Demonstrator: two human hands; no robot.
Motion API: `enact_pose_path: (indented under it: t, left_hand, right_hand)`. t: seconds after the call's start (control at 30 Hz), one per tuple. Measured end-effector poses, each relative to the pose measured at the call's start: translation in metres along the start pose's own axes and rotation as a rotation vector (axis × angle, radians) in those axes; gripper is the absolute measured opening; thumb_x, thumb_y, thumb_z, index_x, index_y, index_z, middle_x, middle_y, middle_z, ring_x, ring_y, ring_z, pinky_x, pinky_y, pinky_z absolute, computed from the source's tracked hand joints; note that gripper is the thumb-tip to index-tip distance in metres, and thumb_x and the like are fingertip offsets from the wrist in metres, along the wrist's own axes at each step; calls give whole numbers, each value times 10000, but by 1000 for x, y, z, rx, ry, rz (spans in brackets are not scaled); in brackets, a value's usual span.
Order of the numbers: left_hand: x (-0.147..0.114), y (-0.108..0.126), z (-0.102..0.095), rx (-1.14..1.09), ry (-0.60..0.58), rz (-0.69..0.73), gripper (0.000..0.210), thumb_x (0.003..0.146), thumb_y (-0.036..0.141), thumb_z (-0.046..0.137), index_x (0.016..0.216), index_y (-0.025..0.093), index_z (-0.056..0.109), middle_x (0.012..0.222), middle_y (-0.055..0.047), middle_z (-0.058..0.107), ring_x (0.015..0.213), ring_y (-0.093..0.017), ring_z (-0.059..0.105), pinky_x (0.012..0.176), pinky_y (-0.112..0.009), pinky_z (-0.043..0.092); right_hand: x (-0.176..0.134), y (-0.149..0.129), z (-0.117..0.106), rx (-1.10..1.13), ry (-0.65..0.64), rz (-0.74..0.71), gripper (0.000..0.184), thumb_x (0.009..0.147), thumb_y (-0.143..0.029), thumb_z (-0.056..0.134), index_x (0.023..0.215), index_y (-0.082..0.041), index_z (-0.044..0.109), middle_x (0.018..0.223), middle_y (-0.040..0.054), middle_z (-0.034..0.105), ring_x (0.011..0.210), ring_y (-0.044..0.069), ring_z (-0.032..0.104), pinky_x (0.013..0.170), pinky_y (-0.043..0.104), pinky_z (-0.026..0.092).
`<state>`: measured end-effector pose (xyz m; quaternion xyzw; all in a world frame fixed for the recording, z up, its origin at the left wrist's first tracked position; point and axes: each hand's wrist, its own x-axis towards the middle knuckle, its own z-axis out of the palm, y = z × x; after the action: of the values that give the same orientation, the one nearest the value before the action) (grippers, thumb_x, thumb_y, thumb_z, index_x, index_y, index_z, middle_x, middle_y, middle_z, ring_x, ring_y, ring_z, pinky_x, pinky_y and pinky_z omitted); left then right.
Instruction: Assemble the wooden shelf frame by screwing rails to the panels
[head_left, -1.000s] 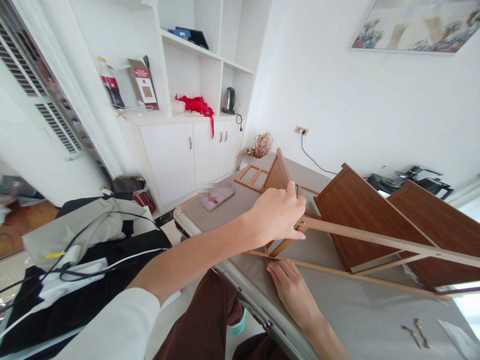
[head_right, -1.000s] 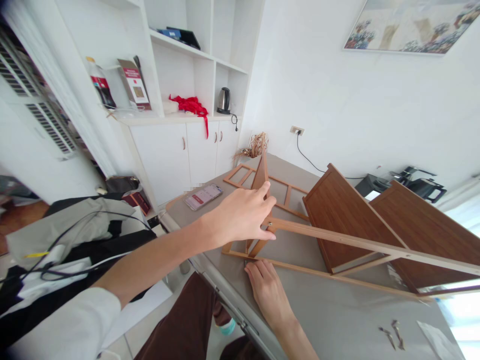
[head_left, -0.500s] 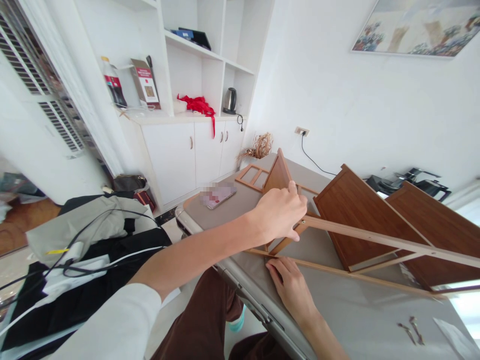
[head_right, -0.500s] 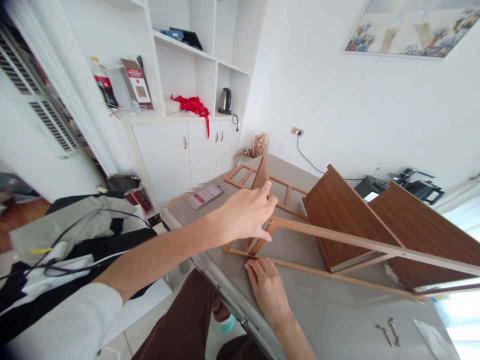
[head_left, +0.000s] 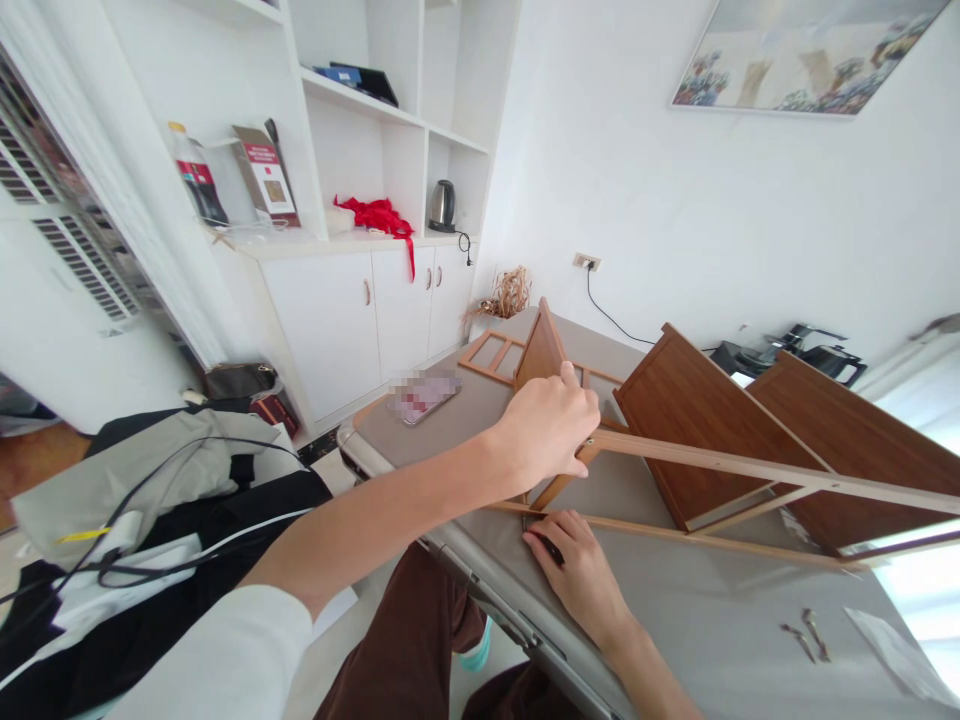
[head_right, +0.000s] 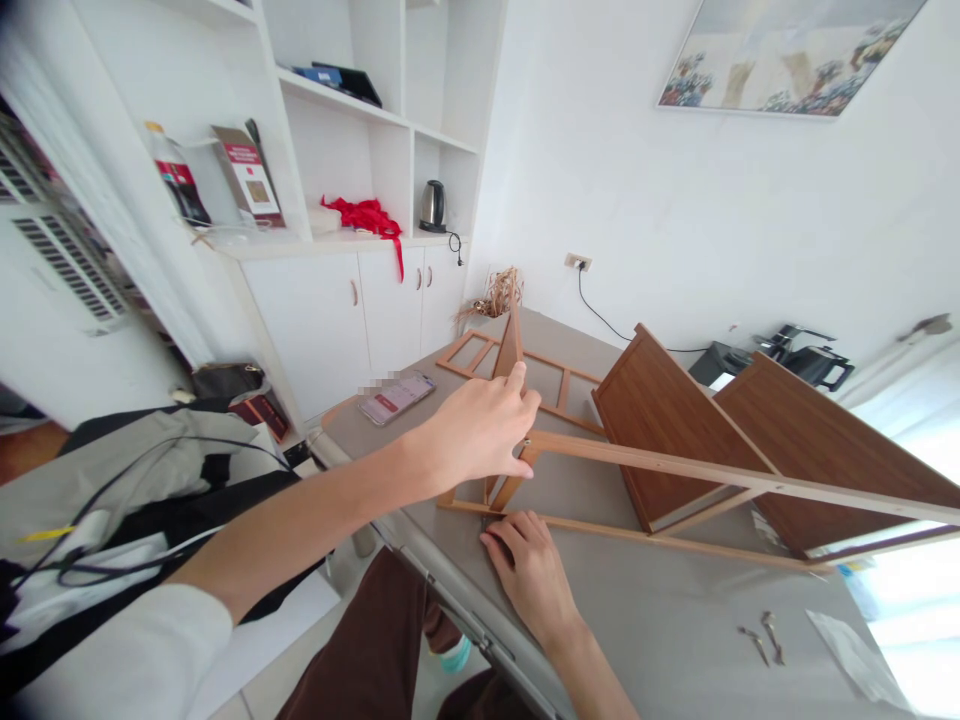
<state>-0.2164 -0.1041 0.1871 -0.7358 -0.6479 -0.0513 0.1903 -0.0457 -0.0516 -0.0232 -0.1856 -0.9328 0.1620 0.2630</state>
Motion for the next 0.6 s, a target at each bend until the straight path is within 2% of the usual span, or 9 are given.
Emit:
enact_pose_path:
  t: [0.17, 0.43, 0.6]
  left_hand:
    - [-2, -2, 4, 4, 33, 10, 702, 712, 618, 758, 1089, 46, 604, 1368, -367, 492, 894, -298, 704, 664, -327, 536]
    - [-1, -2, 6, -2, 24, 2, 694, 725, 634, 736, 1081, 56, 593, 1402, -353, 465, 873, -289, 701, 648, -328, 532]
    - [-3, -2, 6, -7, 29, -1, 678, 723, 628, 742, 1071, 63, 601, 1412, -340, 466, 863, -282, 705, 647, -323, 531]
  right_hand:
    - [1, 1, 1, 35, -16, 22, 105, 965, -222, 556, 965, -250, 657, 944, 50, 616, 909, 215, 578, 823, 381, 504]
    - [-4, -2, -3, 54, -54, -21, 130, 1001, -205, 469, 996, -231, 596, 977, 61, 604, 913, 205, 573, 824, 374, 506]
    - [-5, -2, -3, 31, -44, -17, 167, 1009, -207, 447, 999, -234, 611, 990, 64, 604, 926, 202, 590, 830, 361, 517]
